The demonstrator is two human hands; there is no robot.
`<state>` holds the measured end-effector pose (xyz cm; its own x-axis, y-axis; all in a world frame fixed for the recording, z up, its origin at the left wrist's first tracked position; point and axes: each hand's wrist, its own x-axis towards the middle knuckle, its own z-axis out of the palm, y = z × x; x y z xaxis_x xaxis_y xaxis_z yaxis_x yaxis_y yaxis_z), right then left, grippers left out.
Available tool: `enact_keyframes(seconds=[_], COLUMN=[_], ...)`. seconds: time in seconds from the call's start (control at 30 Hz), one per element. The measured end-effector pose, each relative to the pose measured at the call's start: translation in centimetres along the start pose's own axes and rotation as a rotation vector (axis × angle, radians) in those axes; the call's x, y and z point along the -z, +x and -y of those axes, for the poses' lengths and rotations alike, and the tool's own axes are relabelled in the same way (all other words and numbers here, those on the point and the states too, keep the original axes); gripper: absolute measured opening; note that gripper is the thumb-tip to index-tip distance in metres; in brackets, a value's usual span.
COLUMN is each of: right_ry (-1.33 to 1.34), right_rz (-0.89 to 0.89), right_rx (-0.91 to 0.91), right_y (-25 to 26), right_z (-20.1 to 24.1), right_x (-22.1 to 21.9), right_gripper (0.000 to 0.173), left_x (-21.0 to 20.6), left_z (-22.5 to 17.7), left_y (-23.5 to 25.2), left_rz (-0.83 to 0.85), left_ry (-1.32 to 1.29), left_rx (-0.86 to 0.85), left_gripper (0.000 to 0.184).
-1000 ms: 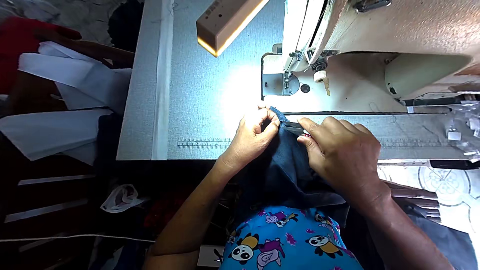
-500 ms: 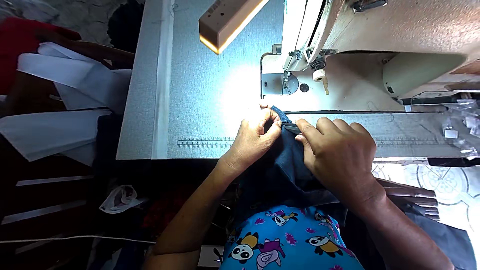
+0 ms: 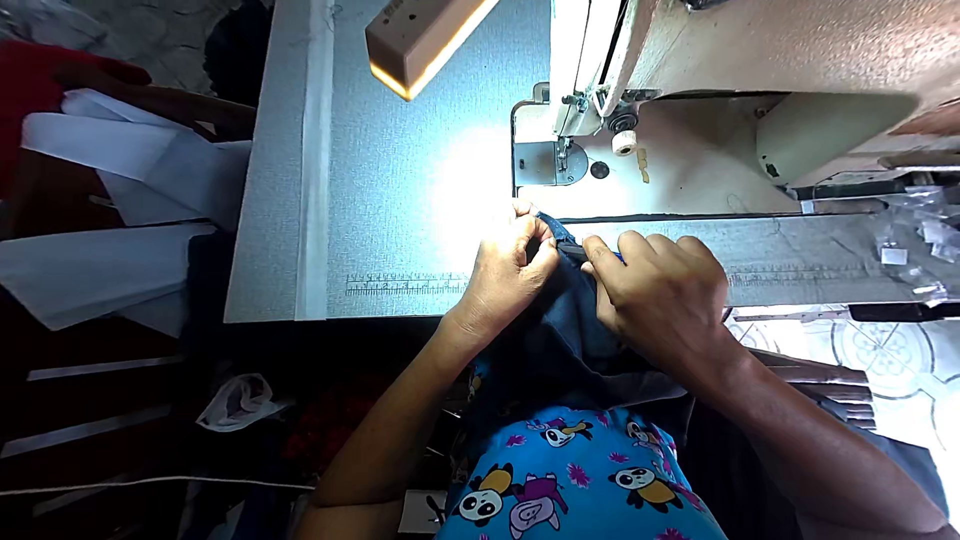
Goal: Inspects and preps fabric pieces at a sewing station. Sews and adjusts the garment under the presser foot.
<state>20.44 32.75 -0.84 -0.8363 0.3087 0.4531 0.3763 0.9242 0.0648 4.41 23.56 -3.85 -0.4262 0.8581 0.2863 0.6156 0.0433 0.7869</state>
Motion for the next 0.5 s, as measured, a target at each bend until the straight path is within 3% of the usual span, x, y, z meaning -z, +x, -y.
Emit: enact_keyframes(seconds=[0.13,0.27,0.4,0.5], right_ry=[0.192,0.668,1.025,1.082], right_rz=[0.004,0.133,0.134,0.123], right_rx=[-0.057,-0.394,-0.567,-0.571], right_y=[-0.8,-1.8,-1.5,-1.2], right_z=[-1.4,-2.2,-0.7,-0.6], right_x=[-0.7,-0.8,-2.5,-3.1], right_gripper=[0.032,0.05,0.023,0.024], left_x=[-0.1,0.1,-0.1,-0.5], left_z=[0.2,0.4,-0.3,-0.1], left_y=[0.0,-0.2,-0.5,-0.5], left_rz=[-0.007,-0.008,0.007,-0.062], left_ry=[-0.069,-0.162,-0.133,0.083], left_rx=[0.02,0.008,-0.098,-0.245], left_gripper=[0.014,0.012,0.01,0.01])
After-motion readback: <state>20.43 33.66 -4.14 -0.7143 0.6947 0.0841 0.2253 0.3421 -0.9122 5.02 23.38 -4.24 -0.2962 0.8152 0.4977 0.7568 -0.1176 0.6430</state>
